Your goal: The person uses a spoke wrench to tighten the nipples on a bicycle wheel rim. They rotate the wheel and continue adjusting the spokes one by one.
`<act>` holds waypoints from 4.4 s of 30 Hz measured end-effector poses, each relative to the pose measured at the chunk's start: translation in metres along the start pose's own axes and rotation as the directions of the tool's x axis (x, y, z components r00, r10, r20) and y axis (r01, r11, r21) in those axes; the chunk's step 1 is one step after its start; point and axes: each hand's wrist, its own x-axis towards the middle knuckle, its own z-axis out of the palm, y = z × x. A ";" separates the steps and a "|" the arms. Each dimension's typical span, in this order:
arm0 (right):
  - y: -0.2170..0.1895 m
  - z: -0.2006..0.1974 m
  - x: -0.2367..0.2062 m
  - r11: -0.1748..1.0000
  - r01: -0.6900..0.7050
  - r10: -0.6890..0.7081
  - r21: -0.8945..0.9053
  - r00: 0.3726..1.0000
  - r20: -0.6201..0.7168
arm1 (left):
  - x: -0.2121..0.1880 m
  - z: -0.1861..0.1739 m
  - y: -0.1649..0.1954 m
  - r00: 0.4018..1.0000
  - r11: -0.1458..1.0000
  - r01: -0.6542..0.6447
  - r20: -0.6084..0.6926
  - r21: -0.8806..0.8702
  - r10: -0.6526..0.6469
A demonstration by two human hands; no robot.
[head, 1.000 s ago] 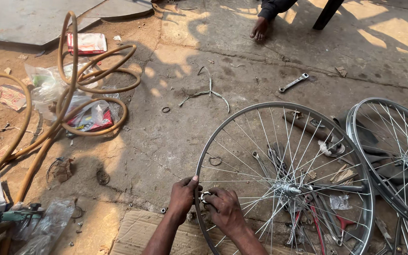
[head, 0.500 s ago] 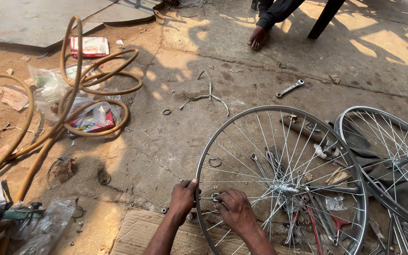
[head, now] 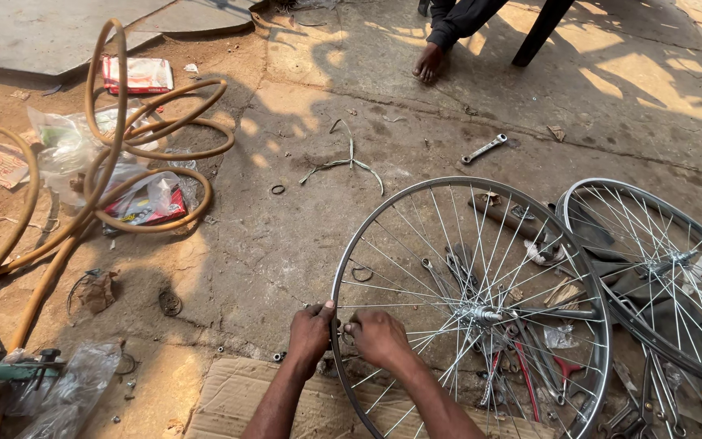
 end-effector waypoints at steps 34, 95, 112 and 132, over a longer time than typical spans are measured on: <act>0.013 0.027 -0.008 0.958 0.274 -0.279 -0.089 0.802 -0.528 | -0.007 0.004 0.013 0.997 0.980 -0.033 -0.067 0.196 0.047; -0.005 -0.001 0.022 1.000 -0.023 0.023 0.011 1.000 0.016 | -0.005 0.000 0.017 0.994 0.966 -0.027 -0.099 0.258 0.054; -0.011 0.006 -0.002 0.961 0.191 -0.143 0.198 0.962 -0.233 | -0.007 -0.005 0.022 0.994 0.974 -0.044 -0.087 0.222 0.064; -0.001 0.084 0.011 0.903 0.291 -0.383 -0.315 0.878 -0.286 | -0.002 -0.015 0.008 0.976 0.999 -0.033 -0.213 0.034 0.040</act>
